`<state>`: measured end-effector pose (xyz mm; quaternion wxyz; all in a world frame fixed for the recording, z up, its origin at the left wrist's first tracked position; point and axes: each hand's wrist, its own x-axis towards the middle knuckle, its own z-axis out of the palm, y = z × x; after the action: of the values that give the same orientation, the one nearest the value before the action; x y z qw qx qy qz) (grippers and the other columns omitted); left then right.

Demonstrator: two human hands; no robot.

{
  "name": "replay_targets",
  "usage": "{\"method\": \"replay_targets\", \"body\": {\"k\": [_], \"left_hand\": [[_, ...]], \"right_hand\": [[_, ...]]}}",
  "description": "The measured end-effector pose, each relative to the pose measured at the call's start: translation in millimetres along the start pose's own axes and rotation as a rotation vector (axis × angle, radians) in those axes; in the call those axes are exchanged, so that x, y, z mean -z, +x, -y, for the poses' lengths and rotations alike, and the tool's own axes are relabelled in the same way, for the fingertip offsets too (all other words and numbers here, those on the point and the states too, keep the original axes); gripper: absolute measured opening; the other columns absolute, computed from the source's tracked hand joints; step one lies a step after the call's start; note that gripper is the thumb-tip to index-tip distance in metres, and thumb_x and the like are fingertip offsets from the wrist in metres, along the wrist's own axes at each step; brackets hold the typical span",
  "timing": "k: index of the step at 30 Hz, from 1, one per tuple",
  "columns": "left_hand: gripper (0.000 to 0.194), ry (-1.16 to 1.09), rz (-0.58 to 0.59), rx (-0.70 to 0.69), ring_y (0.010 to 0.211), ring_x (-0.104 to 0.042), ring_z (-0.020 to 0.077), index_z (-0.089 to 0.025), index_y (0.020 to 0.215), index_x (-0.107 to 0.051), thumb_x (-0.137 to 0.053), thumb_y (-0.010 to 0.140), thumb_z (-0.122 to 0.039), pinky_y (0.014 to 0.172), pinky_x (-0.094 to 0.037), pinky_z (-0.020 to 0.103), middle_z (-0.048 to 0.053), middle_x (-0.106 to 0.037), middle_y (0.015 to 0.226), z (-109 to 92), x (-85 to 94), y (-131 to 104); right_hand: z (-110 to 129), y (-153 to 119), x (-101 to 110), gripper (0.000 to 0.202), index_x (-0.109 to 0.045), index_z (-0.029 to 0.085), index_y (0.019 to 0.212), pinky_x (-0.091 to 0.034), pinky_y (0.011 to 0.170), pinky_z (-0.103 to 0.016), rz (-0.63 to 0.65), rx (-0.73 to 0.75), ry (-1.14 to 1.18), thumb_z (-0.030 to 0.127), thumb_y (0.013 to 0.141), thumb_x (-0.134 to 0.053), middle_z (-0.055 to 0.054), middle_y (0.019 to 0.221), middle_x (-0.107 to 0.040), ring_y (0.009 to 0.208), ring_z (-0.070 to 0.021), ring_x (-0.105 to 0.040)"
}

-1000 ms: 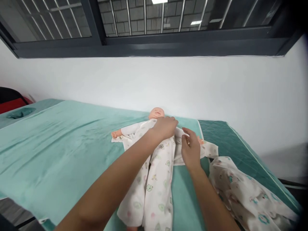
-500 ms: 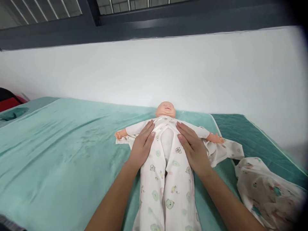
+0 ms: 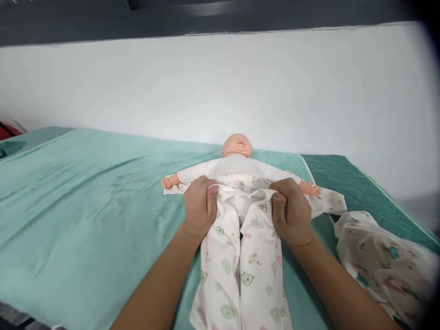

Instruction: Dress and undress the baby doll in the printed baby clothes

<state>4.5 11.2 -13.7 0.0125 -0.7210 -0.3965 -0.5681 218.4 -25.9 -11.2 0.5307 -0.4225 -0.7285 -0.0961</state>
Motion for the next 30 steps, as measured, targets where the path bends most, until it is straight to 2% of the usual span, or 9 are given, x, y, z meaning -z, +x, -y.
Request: {"method": "replay_targets", "body": {"k": [2, 5, 8, 13, 18, 23, 27, 30], "left_hand": [[0.021, -0.045, 0.084, 0.057, 0.076, -0.058, 0.0159, -0.023, 0.096, -0.058, -0.040, 0.099, -0.034, 0.070, -0.046, 0.030, 0.002, -0.061, 0.081, 2, 1.4, 3], [0.022, -0.074, 0.207, 0.090, 0.096, -0.058, 0.0182, -0.023, 0.111, -0.059, -0.048, 0.097, -0.036, 0.086, -0.048, 0.034, 0.005, -0.062, 0.099, 6, 3.2, 9], [0.022, -0.077, 0.295, 0.097, 0.113, -0.053, 0.0199, -0.024, 0.112, -0.060, -0.052, 0.095, -0.034, 0.101, -0.043, 0.038, 0.007, -0.059, 0.114, 6, 3.3, 11], [0.031, -0.125, 0.359, 0.152, 0.129, -0.046, 0.0224, -0.026, 0.116, -0.058, -0.065, 0.087, -0.036, 0.111, -0.037, 0.042, 0.008, -0.052, 0.132, 4, 2.3, 11], [0.032, -0.159, 0.390, 0.168, 0.133, -0.043, 0.0240, -0.026, 0.107, -0.055, -0.072, 0.081, -0.032, 0.107, -0.041, 0.043, 0.008, -0.049, 0.138, 3, 3.1, 12], [0.026, -0.133, 0.428, 0.100, 0.132, -0.042, 0.0240, -0.024, 0.095, -0.054, -0.074, 0.079, -0.031, 0.105, -0.041, 0.043, 0.007, -0.050, 0.137, 4, 4.6, 13], [0.023, -0.075, 0.409, -0.026, 0.126, -0.043, 0.0228, -0.023, 0.083, -0.048, -0.071, 0.080, -0.023, 0.106, -0.038, 0.042, 0.005, -0.054, 0.131, 0, 6.6, 14], [0.021, -0.027, 0.412, -0.116, 0.113, -0.049, 0.0215, -0.023, 0.081, -0.046, -0.065, 0.080, -0.014, 0.098, -0.041, 0.039, 0.004, -0.061, 0.115, -1, 7.3, 14]], "right_hand": [[-1, 2, -1, 0.013, -0.057, 0.024, 0.101, -0.047, 0.077, -0.039, 0.101, -0.072, 0.019, 0.024, 0.097, -0.045, -0.006, 0.088, -0.060, 0.085, -0.0217, -0.057], [-2, 7, -3, 0.020, -0.058, 0.025, 0.114, -0.045, 0.091, -0.042, 0.203, -0.134, 0.052, 0.032, 0.095, -0.053, -0.007, 0.108, -0.058, 0.104, -0.0241, -0.054], [-4, 11, -5, 0.029, -0.057, 0.026, 0.118, -0.041, 0.099, -0.045, 0.249, -0.167, 0.039, 0.039, 0.092, -0.059, -0.008, 0.118, -0.055, 0.114, -0.0260, -0.050], [-11, 12, -7, 0.041, -0.053, 0.028, 0.124, -0.035, 0.107, -0.048, 0.301, -0.133, 0.047, 0.044, 0.088, -0.064, -0.008, 0.130, -0.053, 0.125, -0.0283, -0.045], [-13, 13, -8, 0.046, -0.048, 0.028, 0.119, -0.032, 0.110, -0.050, 0.346, -0.123, 0.085, 0.047, 0.083, -0.070, -0.009, 0.139, -0.048, 0.134, -0.0291, -0.039], [-9, 13, -8, 0.045, -0.046, 0.028, 0.110, -0.031, 0.111, -0.053, 0.387, -0.137, 0.091, 0.048, 0.079, -0.073, -0.009, 0.147, -0.040, 0.140, -0.0318, -0.030], [-3, 13, -8, 0.036, -0.046, 0.025, 0.091, -0.035, 0.105, -0.050, 0.365, -0.128, 0.040, 0.043, 0.078, -0.075, -0.009, 0.144, -0.041, 0.133, -0.0318, -0.037], [3, 14, -8, 0.035, -0.043, 0.024, 0.081, -0.037, 0.098, -0.049, 0.330, -0.091, -0.029, 0.038, 0.078, -0.075, -0.008, 0.135, -0.048, 0.122, -0.0306, -0.043]]}}
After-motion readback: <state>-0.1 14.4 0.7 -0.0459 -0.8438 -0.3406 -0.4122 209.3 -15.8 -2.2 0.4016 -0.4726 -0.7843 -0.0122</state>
